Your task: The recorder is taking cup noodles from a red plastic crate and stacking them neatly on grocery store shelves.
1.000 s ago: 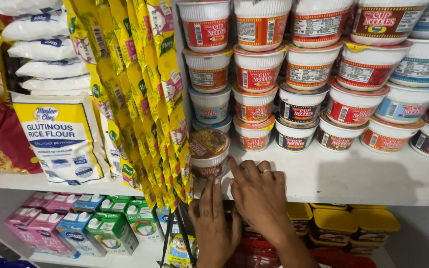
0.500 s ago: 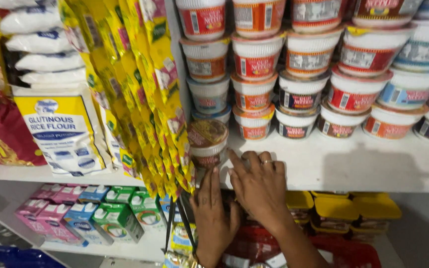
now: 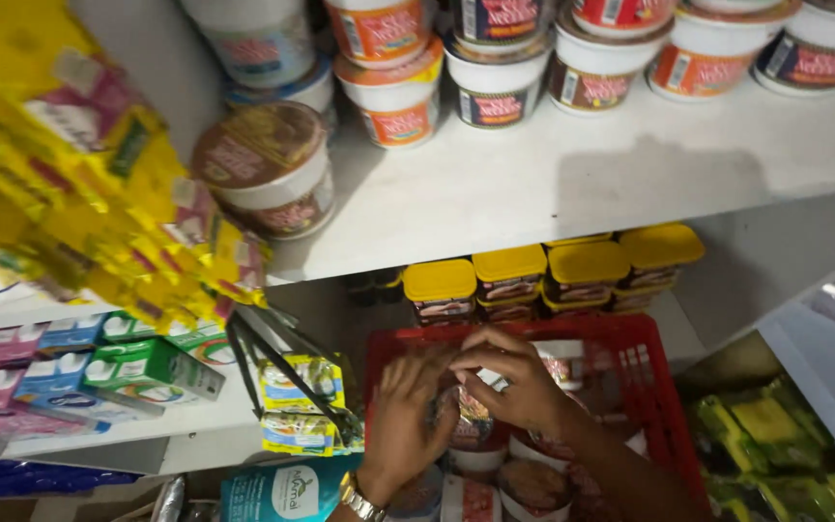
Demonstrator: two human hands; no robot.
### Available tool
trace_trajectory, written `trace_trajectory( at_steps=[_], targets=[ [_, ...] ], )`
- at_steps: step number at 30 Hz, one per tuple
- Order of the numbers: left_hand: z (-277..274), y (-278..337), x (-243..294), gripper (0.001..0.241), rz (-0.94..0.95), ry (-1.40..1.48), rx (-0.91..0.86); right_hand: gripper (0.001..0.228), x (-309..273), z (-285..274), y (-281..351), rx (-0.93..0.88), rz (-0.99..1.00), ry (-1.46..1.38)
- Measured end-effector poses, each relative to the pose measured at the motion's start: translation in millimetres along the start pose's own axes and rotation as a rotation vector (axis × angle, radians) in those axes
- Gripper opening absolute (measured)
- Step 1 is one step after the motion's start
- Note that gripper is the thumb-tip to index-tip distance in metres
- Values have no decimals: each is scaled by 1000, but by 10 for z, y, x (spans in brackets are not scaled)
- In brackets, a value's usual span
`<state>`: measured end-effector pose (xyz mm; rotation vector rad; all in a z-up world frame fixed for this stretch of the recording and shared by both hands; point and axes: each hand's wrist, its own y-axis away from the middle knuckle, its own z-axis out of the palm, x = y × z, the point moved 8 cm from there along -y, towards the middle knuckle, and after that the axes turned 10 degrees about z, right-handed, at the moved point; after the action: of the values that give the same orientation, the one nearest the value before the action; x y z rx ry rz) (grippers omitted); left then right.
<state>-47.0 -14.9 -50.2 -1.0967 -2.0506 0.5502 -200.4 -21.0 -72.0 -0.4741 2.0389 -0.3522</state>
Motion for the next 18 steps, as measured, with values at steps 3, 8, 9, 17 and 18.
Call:
trace_trajectory(
  at_steps=[3, 8, 9, 17, 18],
  targets=[
    [426, 238, -298, 53, -140, 56, -171, 26, 650, 235, 246, -123, 185, 103],
    [975, 625, -751, 52, -324, 41, -416, 76, 1297, 717, 796, -649, 678, 509],
    [1093, 733, -852, 58, -372, 63, -461, 87, 1441, 810, 920, -596, 590, 516],
    [1353, 988, -1087, 75, -425, 275, -333, 87, 1592, 844, 1009, -377, 423, 382],
    [1380, 997, -1150, 72, -332, 292, -236, 80, 1622, 823, 1018, -325, 388, 301]
  ],
)
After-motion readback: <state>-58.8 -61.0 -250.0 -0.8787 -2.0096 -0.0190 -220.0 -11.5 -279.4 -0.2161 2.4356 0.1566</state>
